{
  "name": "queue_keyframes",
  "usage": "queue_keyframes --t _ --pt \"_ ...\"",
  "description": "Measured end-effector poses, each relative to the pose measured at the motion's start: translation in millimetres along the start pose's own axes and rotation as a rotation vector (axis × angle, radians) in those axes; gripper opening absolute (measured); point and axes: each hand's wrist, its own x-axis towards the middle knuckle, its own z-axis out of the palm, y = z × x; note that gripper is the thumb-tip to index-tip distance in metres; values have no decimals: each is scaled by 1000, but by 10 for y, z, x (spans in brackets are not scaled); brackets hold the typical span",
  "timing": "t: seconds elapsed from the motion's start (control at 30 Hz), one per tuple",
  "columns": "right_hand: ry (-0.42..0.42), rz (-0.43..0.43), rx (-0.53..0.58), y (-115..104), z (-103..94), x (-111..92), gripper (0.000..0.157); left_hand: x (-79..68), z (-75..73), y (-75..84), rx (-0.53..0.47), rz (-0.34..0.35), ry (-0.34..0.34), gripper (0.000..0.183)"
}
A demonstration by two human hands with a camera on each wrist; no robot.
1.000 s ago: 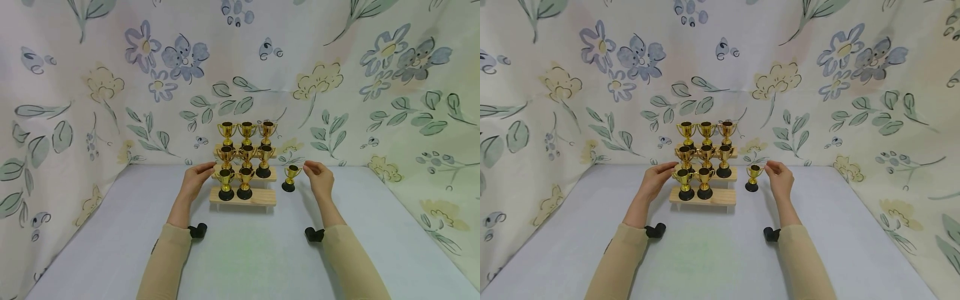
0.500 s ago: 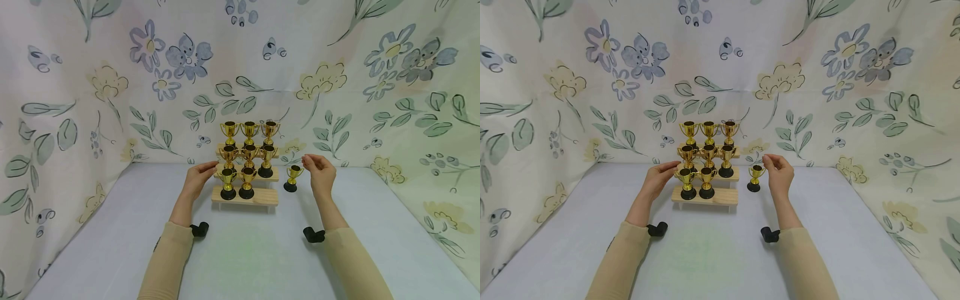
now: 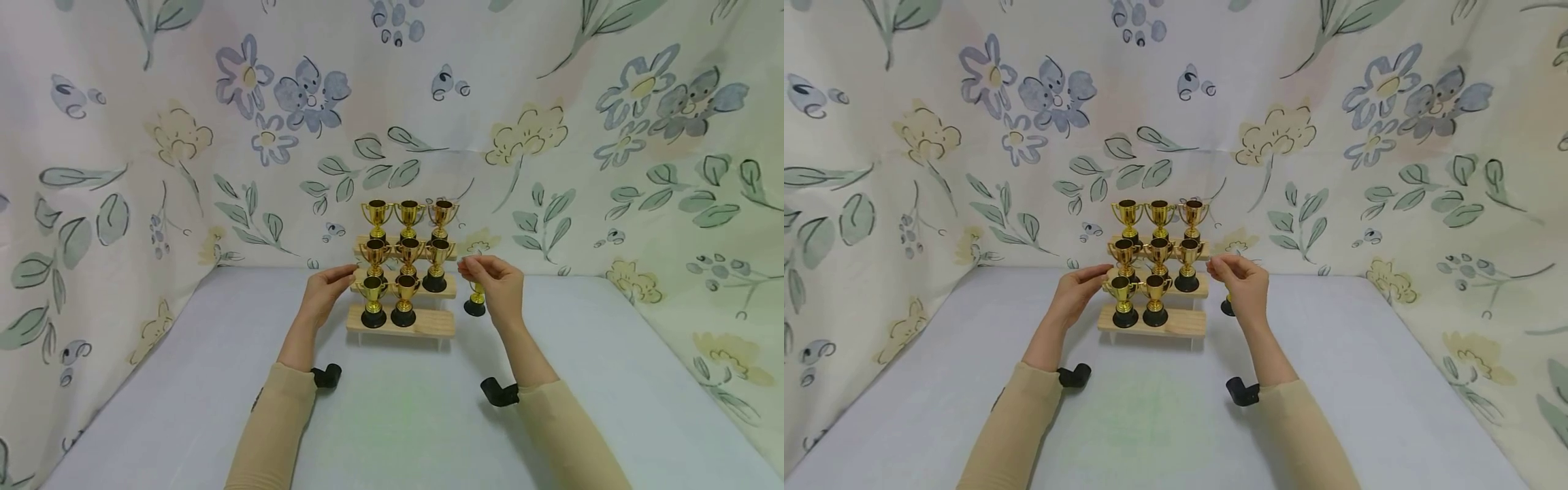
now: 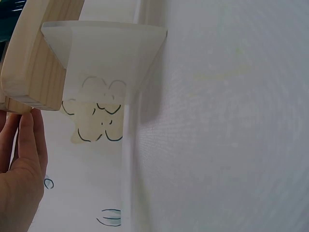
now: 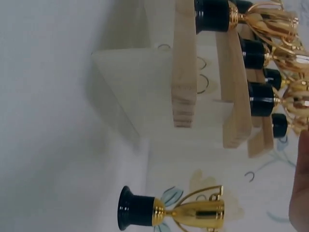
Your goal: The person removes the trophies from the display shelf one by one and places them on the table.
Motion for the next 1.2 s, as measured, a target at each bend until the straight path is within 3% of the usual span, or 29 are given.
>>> queue_keyframes --t 0.2,0.5,0.73,1.2 --pt "-139 4 -27 28 96 -78 23 0 5 -2 32 1 -4 40" --pt "-247 61 -152 108 303 -135 29 -24 -21 -27 35 6 10 40" --pt "-252 91 -264 140 405 -177 29 -16 -15 -13 36 15 -5 41" --pt "-230 101 -217 279 481 -208 27 -1 0 -16 39 13 8 40"
